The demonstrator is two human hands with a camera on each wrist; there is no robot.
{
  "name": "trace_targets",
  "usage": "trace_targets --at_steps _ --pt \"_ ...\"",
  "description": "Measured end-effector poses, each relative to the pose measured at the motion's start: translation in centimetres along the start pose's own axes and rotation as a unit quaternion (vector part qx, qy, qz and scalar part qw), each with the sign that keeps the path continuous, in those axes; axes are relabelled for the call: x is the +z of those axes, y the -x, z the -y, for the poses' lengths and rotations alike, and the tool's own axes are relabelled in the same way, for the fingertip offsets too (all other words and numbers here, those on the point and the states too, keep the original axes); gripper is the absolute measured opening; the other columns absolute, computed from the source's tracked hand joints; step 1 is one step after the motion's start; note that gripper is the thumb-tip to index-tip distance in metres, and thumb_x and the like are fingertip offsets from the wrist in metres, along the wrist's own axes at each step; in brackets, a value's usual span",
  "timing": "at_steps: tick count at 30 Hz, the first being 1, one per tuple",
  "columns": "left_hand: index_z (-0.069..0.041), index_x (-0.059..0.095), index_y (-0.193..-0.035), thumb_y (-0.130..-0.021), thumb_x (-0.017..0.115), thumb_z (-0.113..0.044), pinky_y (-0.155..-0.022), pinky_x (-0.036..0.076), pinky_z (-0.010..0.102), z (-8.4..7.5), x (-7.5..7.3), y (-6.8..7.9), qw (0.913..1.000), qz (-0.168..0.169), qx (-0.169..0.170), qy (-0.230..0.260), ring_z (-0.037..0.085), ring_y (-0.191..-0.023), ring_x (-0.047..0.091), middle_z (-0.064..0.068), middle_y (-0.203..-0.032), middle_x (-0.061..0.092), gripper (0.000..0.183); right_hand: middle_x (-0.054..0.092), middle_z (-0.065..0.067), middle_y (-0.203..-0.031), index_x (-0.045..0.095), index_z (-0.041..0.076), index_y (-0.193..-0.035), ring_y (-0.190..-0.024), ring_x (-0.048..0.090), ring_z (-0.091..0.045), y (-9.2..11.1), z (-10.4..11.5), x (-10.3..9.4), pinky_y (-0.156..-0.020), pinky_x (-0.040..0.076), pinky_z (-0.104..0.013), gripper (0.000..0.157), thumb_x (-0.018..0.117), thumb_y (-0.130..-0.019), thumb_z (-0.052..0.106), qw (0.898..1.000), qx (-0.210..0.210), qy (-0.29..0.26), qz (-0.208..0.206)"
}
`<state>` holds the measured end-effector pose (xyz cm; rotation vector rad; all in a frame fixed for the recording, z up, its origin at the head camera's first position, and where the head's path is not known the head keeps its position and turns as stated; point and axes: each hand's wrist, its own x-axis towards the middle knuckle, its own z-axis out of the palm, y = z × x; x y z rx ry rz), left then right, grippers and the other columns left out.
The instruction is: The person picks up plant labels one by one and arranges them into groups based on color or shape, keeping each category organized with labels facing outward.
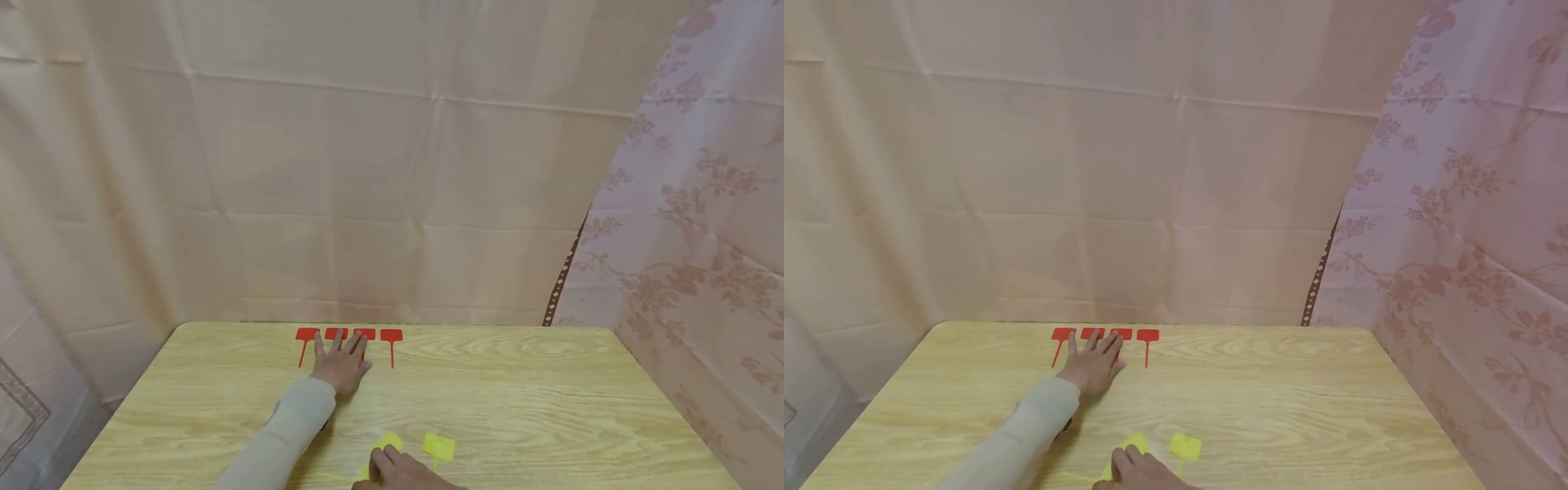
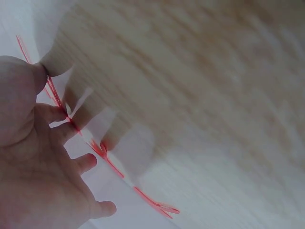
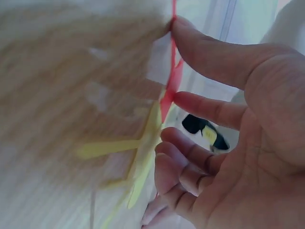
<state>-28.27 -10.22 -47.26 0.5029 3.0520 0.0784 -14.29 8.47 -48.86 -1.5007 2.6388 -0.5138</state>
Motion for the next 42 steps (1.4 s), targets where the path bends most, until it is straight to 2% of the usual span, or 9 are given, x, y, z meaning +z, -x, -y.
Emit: trace_targets --at_steps 3,9,12,16,22,26,31,38,42 --pt "-0.011 0.039 -0.157 -0.108 0.044 -0.043 -0.114 0.004 0.073 0.1 0.2 -0.1 1.0000 0.000 -0.003 0.002 0.038 -0.151 0.024 0.006 -0.163 0.035 0.059 0.038 0.011 -0.090 0.065 0.021 -0.114 -0.078 0.029 0.003 0.3 -0.6 -0.7 -0.063 0.026 -0.006 0.019 0.060 -0.103 0.036 0.998 -0.037 0.044 0.012" --pt "-0.013 0.035 -0.159 -0.108 0.041 -0.044 -0.115 0.001 0.072 0.2 0.6 -0.3 0.9999 0.010 -0.007 0.005 0.037 -0.152 0.021 0.005 -0.165 0.031 0.060 0.032 0.012 -0.091 0.059 0.017 -0.101 -0.080 0.030 0.000 0.1 -0.9 -1.6 -0.067 0.033 -0.012 0.015 0.065 -0.101 0.031 0.987 0.107 -0.081 0.087" --pt "-0.013 0.036 -0.159 -0.108 0.042 -0.044 -0.115 0.002 0.072 0.1 0.4 -0.3 0.9998 0.014 -0.007 0.009 0.037 -0.152 0.022 0.004 -0.164 0.032 0.060 0.034 0.012 -0.090 0.055 0.020 -0.096 -0.081 0.031 -0.002 0.0 -0.8 -1.9 -0.069 0.035 -0.014 0.019 0.068 -0.099 0.034 0.983 0.134 -0.073 0.099" --pt "-0.012 0.038 -0.158 -0.108 0.043 -0.043 -0.115 0.004 0.072 0.1 0.4 -0.3 0.9999 0.003 -0.002 0.010 0.038 -0.151 0.025 0.005 -0.163 0.035 0.059 0.042 0.016 -0.089 0.055 0.022 -0.095 -0.080 0.037 0.001 -0.1 -1.0 -2.4 -0.070 0.039 -0.015 0.026 0.075 -0.092 0.037 0.985 0.134 -0.071 0.084" --pt "-0.014 0.038 -0.158 -0.108 0.042 -0.045 -0.114 0.006 0.073 0.2 0.3 -0.2 1.0000 0.007 -0.002 -0.001 0.037 -0.151 0.025 0.004 -0.164 0.033 0.059 0.053 0.020 -0.089 0.064 0.027 -0.099 -0.080 0.051 0.002 0.1 -3.2 -1.2 -0.070 0.047 -0.018 0.030 0.087 -0.081 0.023 0.965 0.164 -0.196 0.064" --pt "-0.013 0.039 -0.158 -0.108 0.043 -0.044 -0.114 0.008 0.073 -0.1 -0.4 0.1 0.9999 0.011 -0.003 -0.005 0.036 -0.151 0.027 0.004 -0.163 0.034 0.058 0.058 0.020 -0.093 0.071 0.022 -0.103 -0.079 0.053 0.004 0.5 -4.0 -1.5 -0.068 0.049 -0.018 0.027 0.085 -0.083 0.011 0.972 0.127 -0.197 0.023" --pt "-0.013 0.039 -0.157 -0.108 0.044 -0.043 -0.115 0.005 0.073 0.0 0.1 -0.2 0.9999 0.012 -0.007 0.006 0.037 -0.151 0.026 0.005 -0.163 0.034 0.058 0.065 0.015 -0.092 0.074 0.013 -0.103 -0.076 0.058 0.002 0.7 -1.8 -6.1 -0.069 0.052 -0.019 0.024 0.083 -0.084 0.003 0.951 0.152 -0.267 -0.031" --pt "-0.014 0.034 -0.160 -0.108 0.041 -0.047 -0.115 0.000 0.072 0.5 1.2 -0.9 0.9998 0.017 -0.013 0.006 0.036 -0.152 0.020 0.004 -0.166 0.029 0.062 0.072 -0.008 -0.110 0.072 0.001 -0.111 -0.089 0.069 -0.013 1.0 -2.8 -9.0 -0.073 0.057 -0.023 0.027 0.078 -0.086 -0.004 0.901 0.153 -0.386 -0.125" --pt "-0.014 0.036 -0.159 -0.108 0.042 -0.046 -0.115 0.002 0.072 0.2 0.6 -0.6 0.9997 0.020 -0.010 0.013 0.037 -0.152 0.022 0.004 -0.165 0.031 0.061 0.070 -0.016 -0.115 0.070 -0.003 -0.117 -0.097 0.070 -0.022 1.3 -3.2 -10.1 -0.078 0.058 -0.026 0.030 0.074 -0.088 -0.006 0.887 0.147 -0.410 -0.153"
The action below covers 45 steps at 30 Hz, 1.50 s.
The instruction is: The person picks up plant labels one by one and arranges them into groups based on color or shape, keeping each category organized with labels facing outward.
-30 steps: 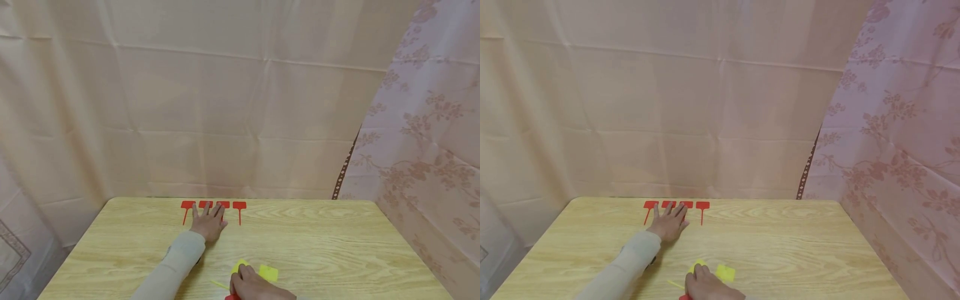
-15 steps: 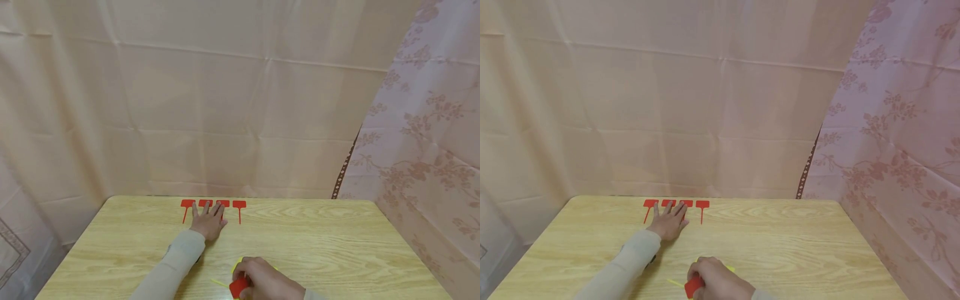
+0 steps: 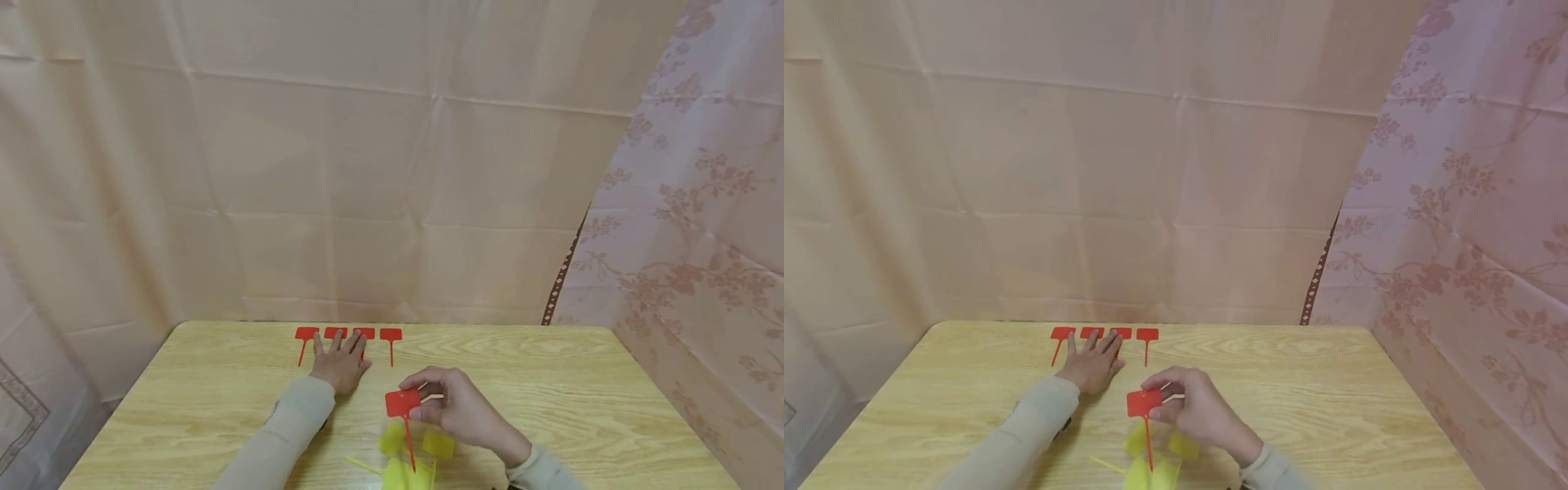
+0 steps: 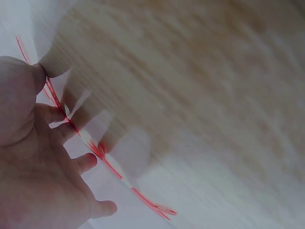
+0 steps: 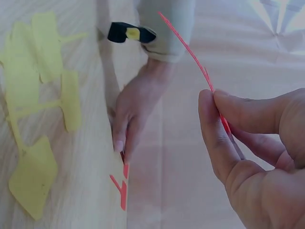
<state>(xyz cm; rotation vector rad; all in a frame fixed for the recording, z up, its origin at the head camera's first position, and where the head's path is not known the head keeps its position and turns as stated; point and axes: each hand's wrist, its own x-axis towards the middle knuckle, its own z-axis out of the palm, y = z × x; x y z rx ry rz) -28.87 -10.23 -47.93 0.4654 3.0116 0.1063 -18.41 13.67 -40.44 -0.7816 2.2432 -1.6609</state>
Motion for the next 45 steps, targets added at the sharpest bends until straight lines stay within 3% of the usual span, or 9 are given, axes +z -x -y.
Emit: trace_targets --at_steps 5,11,13,19,22,27,37,45 --pt "-0.013 0.036 -0.159 -0.108 0.041 -0.044 -0.115 0.004 0.073 -0.2 -0.6 0.5 1.0000 0.001 0.004 0.000 0.037 -0.152 0.024 0.005 -0.165 0.031 0.059 0.067 -0.017 -0.117 0.070 -0.002 -0.120 -0.100 0.070 -0.029 -0.3 -0.4 -1.1 -0.080 0.059 -0.028 0.033 0.075 -0.087 -0.006 1.000 -0.008 0.018 -0.012" --pt "-0.014 0.033 -0.160 -0.109 0.040 -0.045 -0.115 0.001 0.072 -0.3 -0.7 0.4 0.9999 0.014 0.001 0.004 0.037 -0.153 0.019 0.005 -0.166 0.028 0.060 0.064 -0.015 -0.110 0.070 -0.003 -0.118 -0.094 0.070 -0.027 -2.6 -3.6 -3.5 -0.075 0.060 -0.030 0.033 0.073 -0.086 -0.012 0.992 0.002 0.111 -0.059" --pt "-0.014 0.032 -0.160 -0.109 0.039 -0.045 -0.115 0.000 0.072 -0.2 -0.6 0.3 0.9998 0.019 -0.002 0.003 0.036 -0.153 0.018 0.005 -0.167 0.027 0.060 0.066 -0.015 -0.109 0.071 -0.005 -0.115 -0.091 0.070 -0.027 -3.7 -5.1 -4.4 -0.073 0.060 -0.031 0.033 0.071 -0.085 -0.016 0.986 0.018 0.142 -0.082" --pt "-0.012 0.035 -0.159 -0.108 0.042 -0.044 -0.114 0.002 0.073 -0.1 -0.5 0.4 0.9999 0.009 0.000 0.008 0.036 -0.152 0.022 0.005 -0.165 0.030 0.060 0.072 -0.011 -0.100 0.073 -0.004 -0.107 -0.081 0.067 -0.022 -7.4 -9.3 -6.2 -0.064 0.057 -0.032 0.032 0.072 -0.079 -0.018 0.965 0.118 0.168 -0.162" --pt "-0.012 0.035 -0.159 -0.108 0.041 -0.044 -0.114 0.002 0.073 -0.1 -0.4 0.4 0.9999 0.008 0.003 0.009 0.036 -0.152 0.022 0.005 -0.165 0.029 0.060 0.073 -0.013 -0.099 0.071 -0.005 -0.105 -0.084 0.068 -0.023 -9.0 -10.9 -6.6 -0.071 0.057 -0.035 0.031 0.074 -0.076 -0.016 0.956 0.125 0.193 -0.181" --pt "-0.012 0.034 -0.159 -0.108 0.041 -0.045 -0.115 0.001 0.073 -0.1 0.0 0.3 0.9999 -0.001 0.006 0.013 0.037 -0.152 0.021 0.005 -0.166 0.029 0.061 0.072 -0.019 -0.101 0.071 -0.009 -0.103 -0.097 0.066 -0.032 -11.2 -11.8 -6.7 -0.089 0.054 -0.045 0.030 0.073 -0.074 -0.014 0.947 0.101 0.251 -0.170" --pt "-0.013 0.036 -0.158 -0.108 0.042 -0.045 -0.114 0.003 0.073 0.3 0.2 0.0 0.9999 -0.007 0.007 0.010 0.038 -0.152 0.022 0.006 -0.165 0.031 0.060 0.069 -0.015 -0.106 0.074 -0.005 -0.094 -0.084 0.059 -0.024 -13.0 -11.8 -6.6 -0.074 0.052 -0.033 0.021 0.072 -0.076 -0.015 0.935 0.059 0.320 -0.143" --pt "-0.013 0.034 -0.160 -0.109 0.040 -0.045 -0.115 0.004 0.073 0.0 -0.2 0.1 1.0000 0.004 0.000 0.008 0.037 -0.153 0.019 0.004 -0.165 0.029 0.060 0.069 -0.013 -0.119 0.078 0.001 -0.100 -0.093 0.059 -0.026 -12.9 -11.9 -6.3 -0.082 0.052 -0.039 0.024 0.069 -0.082 -0.012 0.930 0.098 0.316 -0.156"
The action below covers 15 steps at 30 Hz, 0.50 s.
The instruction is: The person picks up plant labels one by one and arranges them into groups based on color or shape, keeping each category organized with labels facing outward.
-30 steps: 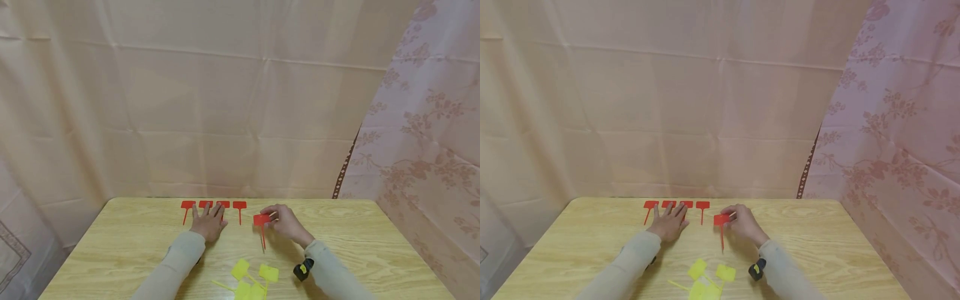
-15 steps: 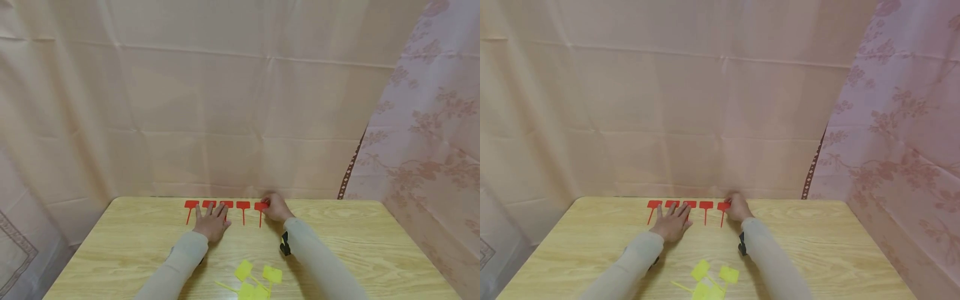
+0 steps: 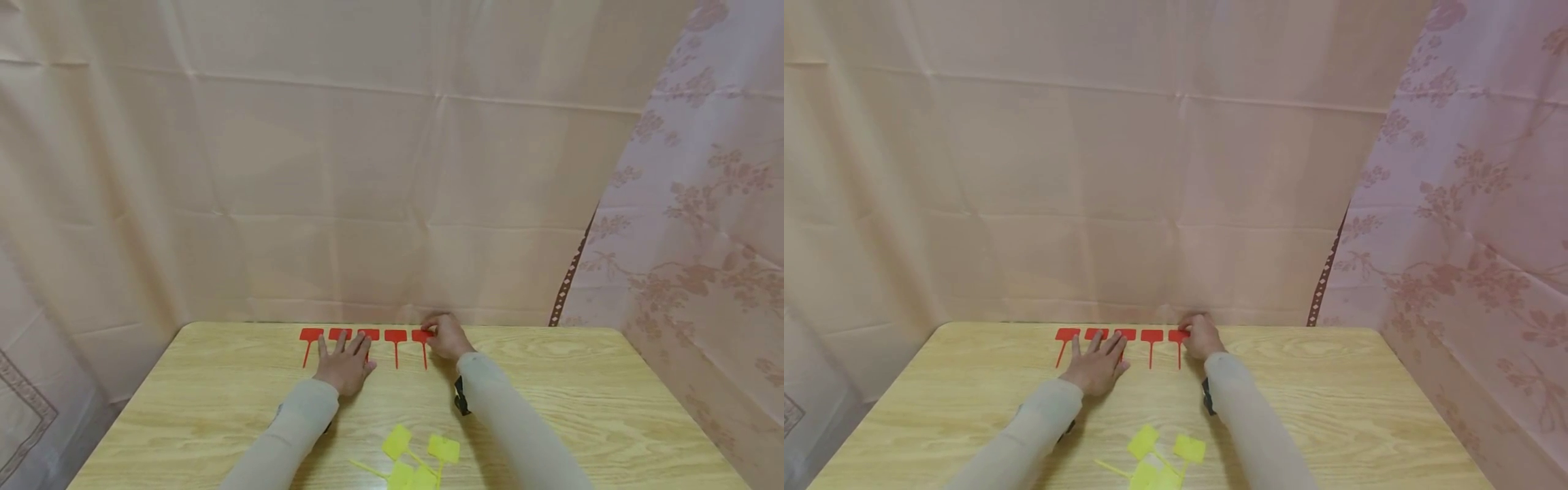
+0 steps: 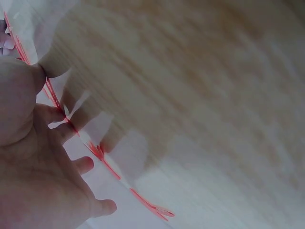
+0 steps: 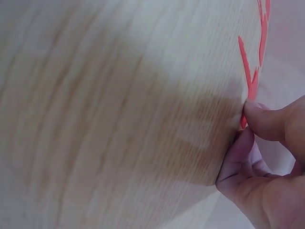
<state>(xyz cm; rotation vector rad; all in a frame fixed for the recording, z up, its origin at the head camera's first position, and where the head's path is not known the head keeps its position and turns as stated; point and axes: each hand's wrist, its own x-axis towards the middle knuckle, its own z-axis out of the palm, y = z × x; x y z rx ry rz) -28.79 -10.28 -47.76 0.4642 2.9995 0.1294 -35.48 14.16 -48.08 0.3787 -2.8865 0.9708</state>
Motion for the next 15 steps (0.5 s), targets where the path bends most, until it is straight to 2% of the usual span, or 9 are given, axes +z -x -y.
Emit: trace_targets --at_steps 4,10,12,15 --pt "-0.014 0.034 -0.160 -0.108 0.040 -0.046 -0.114 0.003 0.073 0.01 0.04 -0.12 1.0000 0.002 0.000 -0.008 0.037 -0.153 0.017 0.004 -0.166 0.029 0.061 0.068 -0.013 -0.121 0.079 0.003 -0.102 -0.092 0.059 -0.025 -0.04 -0.14 0.10 -0.081 0.052 -0.039 0.026 0.069 -0.083 -0.011 1.000 0.013 0.006 0.000" --pt "-0.013 0.035 -0.159 -0.108 0.041 -0.046 -0.114 0.002 0.073 -0.02 -0.03 0.04 1.0000 0.002 0.001 -0.002 0.039 -0.153 0.017 0.005 -0.165 0.030 0.061 0.070 -0.013 -0.118 0.079 0.003 -0.103 -0.095 0.062 -0.028 0.02 -0.18 0.15 -0.083 0.053 -0.041 0.029 0.067 -0.082 -0.013 1.000 0.006 0.003 0.004" --pt "-0.013 0.035 -0.159 -0.108 0.042 -0.046 -0.114 0.000 0.073 0.01 -0.02 0.04 1.0000 0.001 0.001 0.000 0.039 -0.153 0.016 0.006 -0.165 0.030 0.061 0.070 -0.012 -0.120 0.079 0.003 -0.105 -0.095 0.061 -0.025 0.08 -0.19 0.10 -0.082 0.053 -0.038 0.029 0.068 -0.083 -0.012 1.000 0.005 0.000 0.005" --pt "-0.013 0.035 -0.159 -0.108 0.043 -0.045 -0.114 0.000 0.073 0.06 -0.06 0.03 1.0000 -0.002 0.001 0.002 0.040 -0.153 0.015 0.006 -0.165 0.030 0.062 0.069 -0.014 -0.122 0.078 0.002 -0.108 -0.079 0.057 -0.019 0.24 -0.28 -0.05 -0.068 0.048 -0.029 0.029 0.069 -0.084 -0.011 1.000 -0.002 -0.024 0.006"
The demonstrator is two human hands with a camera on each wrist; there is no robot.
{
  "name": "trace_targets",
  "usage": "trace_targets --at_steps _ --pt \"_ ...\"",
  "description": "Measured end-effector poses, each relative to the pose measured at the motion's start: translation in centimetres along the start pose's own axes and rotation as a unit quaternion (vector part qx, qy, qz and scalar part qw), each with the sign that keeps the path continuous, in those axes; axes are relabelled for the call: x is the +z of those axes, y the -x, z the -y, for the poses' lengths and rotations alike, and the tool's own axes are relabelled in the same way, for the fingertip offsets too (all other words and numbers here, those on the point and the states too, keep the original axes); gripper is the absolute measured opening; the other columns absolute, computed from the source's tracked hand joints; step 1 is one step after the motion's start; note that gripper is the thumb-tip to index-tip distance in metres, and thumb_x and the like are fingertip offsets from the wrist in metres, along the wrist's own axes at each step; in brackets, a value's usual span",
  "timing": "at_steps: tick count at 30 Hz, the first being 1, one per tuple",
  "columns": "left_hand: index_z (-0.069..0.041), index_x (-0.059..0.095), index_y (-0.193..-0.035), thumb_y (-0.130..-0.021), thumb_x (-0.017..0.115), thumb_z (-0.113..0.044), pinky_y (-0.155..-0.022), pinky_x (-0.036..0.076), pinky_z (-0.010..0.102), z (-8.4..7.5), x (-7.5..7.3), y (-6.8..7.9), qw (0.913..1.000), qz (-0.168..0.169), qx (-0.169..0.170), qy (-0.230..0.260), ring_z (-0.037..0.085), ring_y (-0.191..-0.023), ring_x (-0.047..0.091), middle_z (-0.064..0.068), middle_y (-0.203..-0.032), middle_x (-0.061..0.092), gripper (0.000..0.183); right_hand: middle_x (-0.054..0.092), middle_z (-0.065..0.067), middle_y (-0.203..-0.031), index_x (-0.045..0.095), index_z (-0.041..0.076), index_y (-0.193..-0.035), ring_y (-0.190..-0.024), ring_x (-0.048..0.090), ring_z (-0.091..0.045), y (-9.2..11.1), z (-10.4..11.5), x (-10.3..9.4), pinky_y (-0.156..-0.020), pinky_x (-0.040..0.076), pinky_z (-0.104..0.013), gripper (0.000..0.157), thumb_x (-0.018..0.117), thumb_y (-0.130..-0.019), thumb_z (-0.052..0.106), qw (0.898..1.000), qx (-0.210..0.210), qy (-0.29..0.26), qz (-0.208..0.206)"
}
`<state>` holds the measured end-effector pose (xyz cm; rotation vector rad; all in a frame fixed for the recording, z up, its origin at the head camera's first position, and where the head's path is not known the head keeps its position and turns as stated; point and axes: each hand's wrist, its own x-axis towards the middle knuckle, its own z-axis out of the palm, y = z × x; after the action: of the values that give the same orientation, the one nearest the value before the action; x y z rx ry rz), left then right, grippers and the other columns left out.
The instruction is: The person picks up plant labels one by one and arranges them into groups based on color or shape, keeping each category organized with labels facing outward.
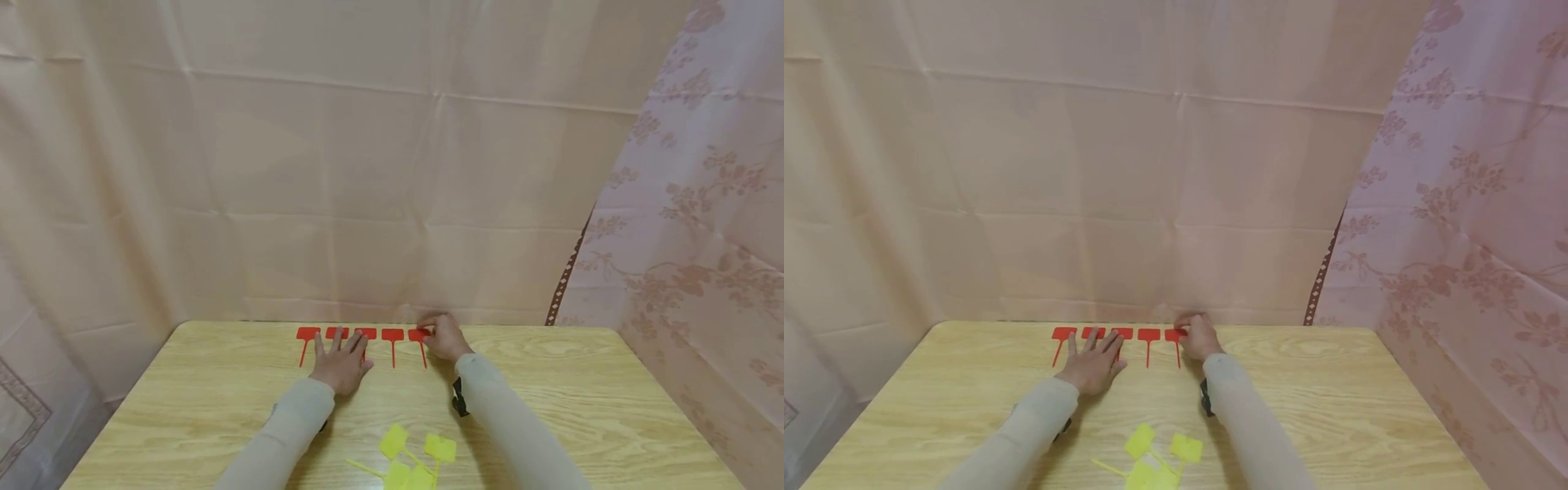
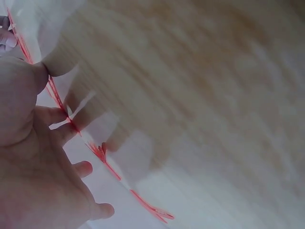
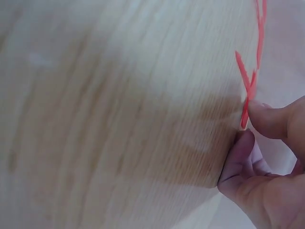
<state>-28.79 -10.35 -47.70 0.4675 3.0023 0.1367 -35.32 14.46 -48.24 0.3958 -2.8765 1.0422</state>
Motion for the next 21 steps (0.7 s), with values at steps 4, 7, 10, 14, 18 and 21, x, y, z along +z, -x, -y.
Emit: trace_targets --at_steps 4,7,10,14,18,21 --pt "-0.011 0.036 -0.158 -0.107 0.045 -0.045 -0.114 0.001 0.074 0.0 0.0 -0.1 1.0000 -0.004 0.005 0.007 0.041 -0.153 0.016 0.007 -0.164 0.032 0.062 0.068 -0.018 -0.122 0.074 -0.005 -0.112 -0.068 0.048 -0.016 0.5 -0.1 -0.3 -0.060 0.040 -0.025 0.030 0.069 -0.084 -0.012 0.999 -0.027 -0.046 -0.005" --pt "-0.010 0.037 -0.158 -0.107 0.045 -0.044 -0.113 0.001 0.075 0.1 0.1 -0.1 0.9998 -0.007 0.013 0.011 0.041 -0.153 0.015 0.009 -0.164 0.032 0.061 0.068 -0.021 -0.119 0.072 -0.007 -0.114 -0.076 0.056 -0.020 1.3 0.1 -0.6 -0.066 0.047 -0.028 0.030 0.070 -0.085 -0.011 0.997 -0.047 -0.058 -0.007" --pt "-0.008 0.037 -0.158 -0.108 0.044 -0.043 -0.112 0.001 0.076 0.1 0.1 -0.1 0.9996 -0.012 0.018 0.017 0.042 -0.153 0.016 0.010 -0.164 0.032 0.061 0.067 -0.022 -0.113 0.071 -0.006 -0.118 -0.085 0.061 -0.026 2.4 0.5 -1.0 -0.073 0.053 -0.036 0.028 0.071 -0.089 -0.008 0.997 -0.042 -0.069 0.002" --pt "-0.007 0.036 -0.158 -0.108 0.043 -0.042 -0.112 0.002 0.076 0.1 0.1 0.0 0.9995 -0.020 0.022 0.014 0.041 -0.152 0.017 0.011 -0.164 0.032 0.061 0.063 -0.019 -0.107 0.071 -0.001 -0.122 -0.088 0.063 -0.025 4.1 1.2 -1.7 -0.075 0.055 -0.041 0.029 0.069 -0.094 -0.003 0.997 -0.025 -0.077 0.019" --pt "-0.006 0.037 -0.157 -0.109 0.043 -0.040 -0.112 0.004 0.076 0.0 0.2 0.0 0.9994 -0.024 0.024 0.000 0.040 -0.152 0.018 0.011 -0.164 0.032 0.060 0.061 -0.016 -0.105 0.070 0.003 -0.125 -0.089 0.062 -0.024 5.9 1.4 -2.3 -0.075 0.055 -0.040 0.032 0.070 -0.093 -0.002 0.997 -0.024 -0.066 0.032" --pt "-0.005 0.038 -0.157 -0.109 0.043 -0.039 -0.112 0.003 0.075 -0.1 0.2 0.0 0.9994 -0.025 0.026 0.000 0.040 -0.152 0.018 0.011 -0.163 0.032 0.059 0.059 -0.015 -0.103 0.069 0.004 -0.127 -0.088 0.061 -0.022 7.1 1.4 -2.7 -0.074 0.055 -0.037 0.035 0.071 -0.093 -0.002 0.997 -0.030 -0.063 0.037"
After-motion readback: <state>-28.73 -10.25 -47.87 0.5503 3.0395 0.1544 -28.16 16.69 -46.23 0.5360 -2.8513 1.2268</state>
